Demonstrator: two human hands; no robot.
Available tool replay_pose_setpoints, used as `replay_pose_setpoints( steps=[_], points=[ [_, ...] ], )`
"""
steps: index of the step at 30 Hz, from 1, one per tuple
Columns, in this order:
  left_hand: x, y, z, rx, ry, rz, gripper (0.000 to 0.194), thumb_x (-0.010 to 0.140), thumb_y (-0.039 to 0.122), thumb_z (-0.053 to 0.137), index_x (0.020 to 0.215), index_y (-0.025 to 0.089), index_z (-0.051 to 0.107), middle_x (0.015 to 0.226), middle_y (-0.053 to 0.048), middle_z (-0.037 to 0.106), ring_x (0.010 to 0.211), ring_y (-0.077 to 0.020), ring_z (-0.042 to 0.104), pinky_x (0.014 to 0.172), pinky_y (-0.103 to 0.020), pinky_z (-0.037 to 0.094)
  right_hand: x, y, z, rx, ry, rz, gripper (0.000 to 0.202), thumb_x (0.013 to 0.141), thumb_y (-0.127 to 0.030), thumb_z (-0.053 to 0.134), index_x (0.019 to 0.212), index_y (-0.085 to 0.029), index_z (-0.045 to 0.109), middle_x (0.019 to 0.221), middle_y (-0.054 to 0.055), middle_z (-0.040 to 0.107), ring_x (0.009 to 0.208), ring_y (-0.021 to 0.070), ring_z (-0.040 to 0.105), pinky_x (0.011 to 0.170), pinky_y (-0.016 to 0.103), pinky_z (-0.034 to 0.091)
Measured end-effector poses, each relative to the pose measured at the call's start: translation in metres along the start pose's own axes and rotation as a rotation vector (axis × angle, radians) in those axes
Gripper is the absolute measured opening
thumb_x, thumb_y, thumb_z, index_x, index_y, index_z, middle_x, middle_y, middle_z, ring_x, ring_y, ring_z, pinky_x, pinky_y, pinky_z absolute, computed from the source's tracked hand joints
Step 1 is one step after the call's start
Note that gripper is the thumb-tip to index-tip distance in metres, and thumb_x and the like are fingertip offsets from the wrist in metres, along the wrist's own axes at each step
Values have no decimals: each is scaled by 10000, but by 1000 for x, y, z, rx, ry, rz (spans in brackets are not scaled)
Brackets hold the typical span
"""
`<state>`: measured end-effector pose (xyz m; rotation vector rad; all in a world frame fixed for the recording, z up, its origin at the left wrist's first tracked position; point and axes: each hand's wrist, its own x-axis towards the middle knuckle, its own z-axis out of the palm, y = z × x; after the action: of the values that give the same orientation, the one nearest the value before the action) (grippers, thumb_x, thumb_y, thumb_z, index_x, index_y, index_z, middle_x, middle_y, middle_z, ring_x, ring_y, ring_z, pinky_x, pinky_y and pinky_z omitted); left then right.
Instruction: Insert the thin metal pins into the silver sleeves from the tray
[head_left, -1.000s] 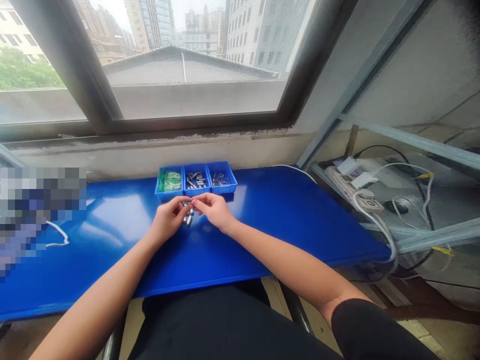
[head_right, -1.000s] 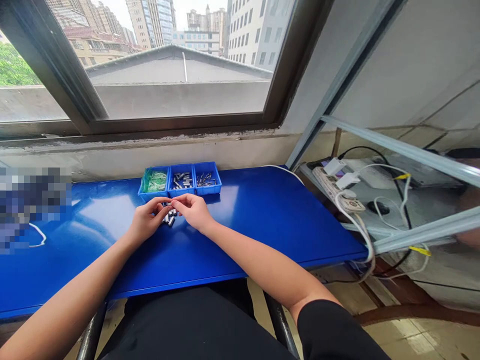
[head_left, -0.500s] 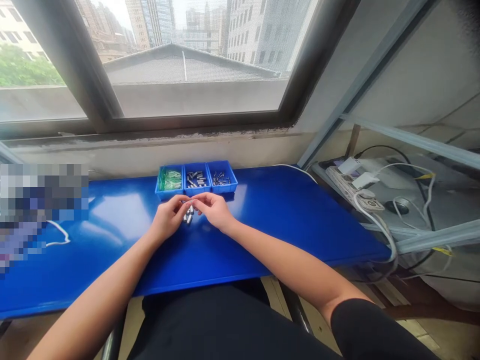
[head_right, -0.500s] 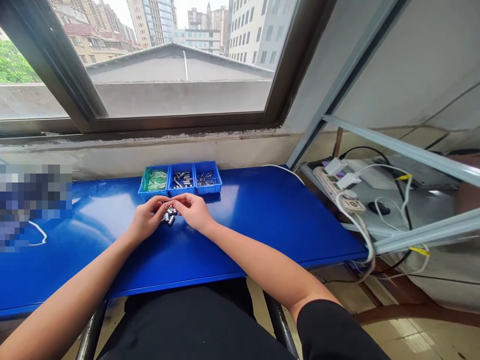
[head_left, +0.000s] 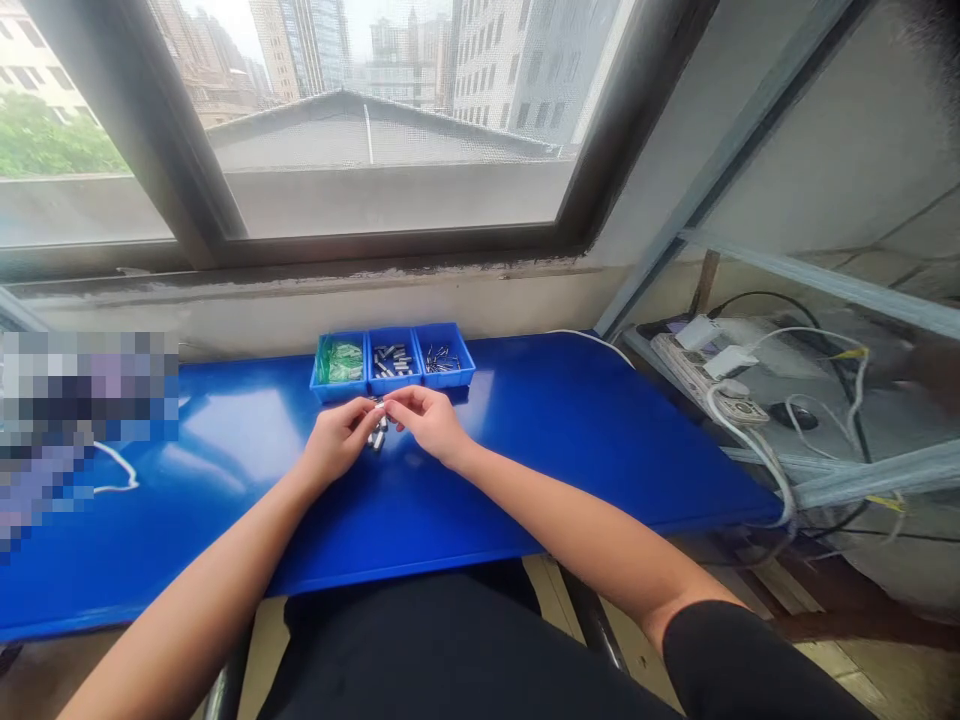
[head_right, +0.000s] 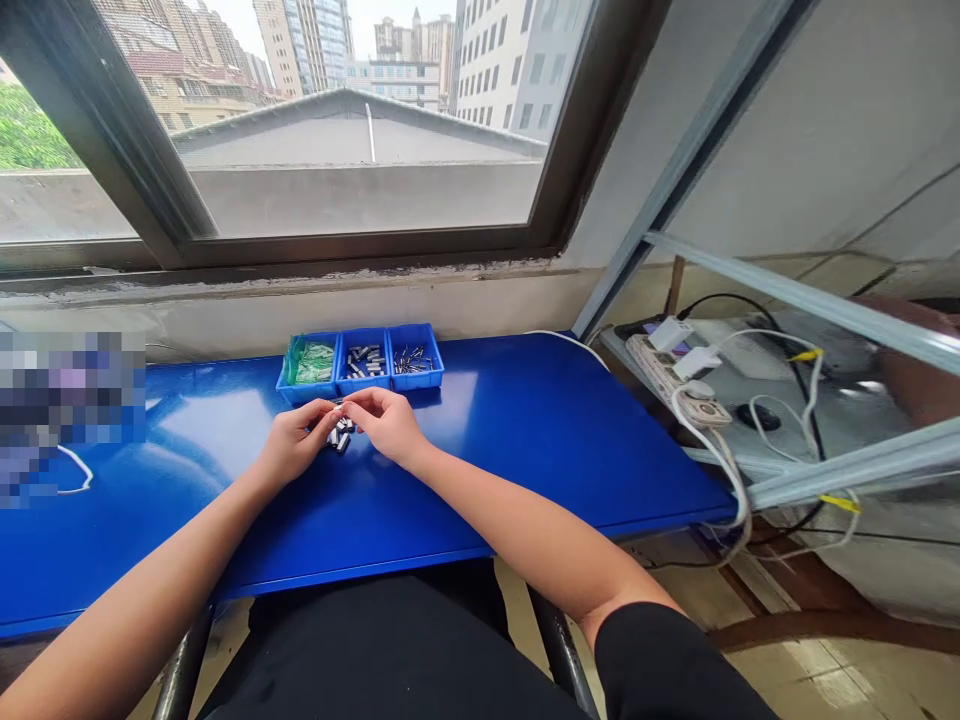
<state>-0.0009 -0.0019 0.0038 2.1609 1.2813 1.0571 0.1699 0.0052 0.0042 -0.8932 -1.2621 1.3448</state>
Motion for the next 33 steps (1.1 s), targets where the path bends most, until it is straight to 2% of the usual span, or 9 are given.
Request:
replay_pose_setpoints(
  steps=[5,8,14,19,23,26,33],
  points=[
    [0,-1,2,-25,45,-2,293,856,402,587,1040,179,631,549,55,499,486,-81,429,505,-191,366,0,-1,-1,12,13,12,375,656,-497,745,801,-160,672,720,37,682,593,127,584,594,292,508],
    [0,-3,2,-17,61,22,283,865,404,577,1035,186,636,553,53,507,486,-79,428,507,-194,372,0,0,0,5,15,8,375,655,-501,745,795,-162,669,721,38,682,596,129,588,591,289,508],
    [1,-3,0,31,36,18,282,900,418,515,924,168,645,577,35,541,507,-85,448,502,-195,364,-1,2,1,-16,-4,-23,354,670,-481,735,816,-165,672,728,36,681,600,124,583,572,275,491],
    [1,0,-2,44,-12,19,382,941,403,422,725,153,615,562,18,534,522,-89,461,499,-195,353,-1,1,1,-2,-13,-9,357,663,-482,740,819,-167,681,730,35,686,599,127,589,581,281,499],
    [0,2,0,19,33,-19,277,892,412,522,931,166,643,556,42,528,486,-83,447,493,-194,359,0,0,0,6,10,13,363,660,-485,744,806,-159,682,714,36,682,596,130,587,591,291,508],
    [0,1,2,-20,48,-5,283,859,400,580,1027,176,620,540,62,495,467,-75,424,492,-189,359,1,0,0,11,21,16,346,669,-472,742,793,-156,674,708,34,679,578,117,574,583,281,501],
    [0,0,1,26,38,-6,277,903,402,505,934,161,637,603,32,562,515,-83,454,519,-198,375,0,2,0,-1,4,13,325,678,-442,741,803,-150,669,680,18,663,553,105,561,562,268,488]
  ],
)
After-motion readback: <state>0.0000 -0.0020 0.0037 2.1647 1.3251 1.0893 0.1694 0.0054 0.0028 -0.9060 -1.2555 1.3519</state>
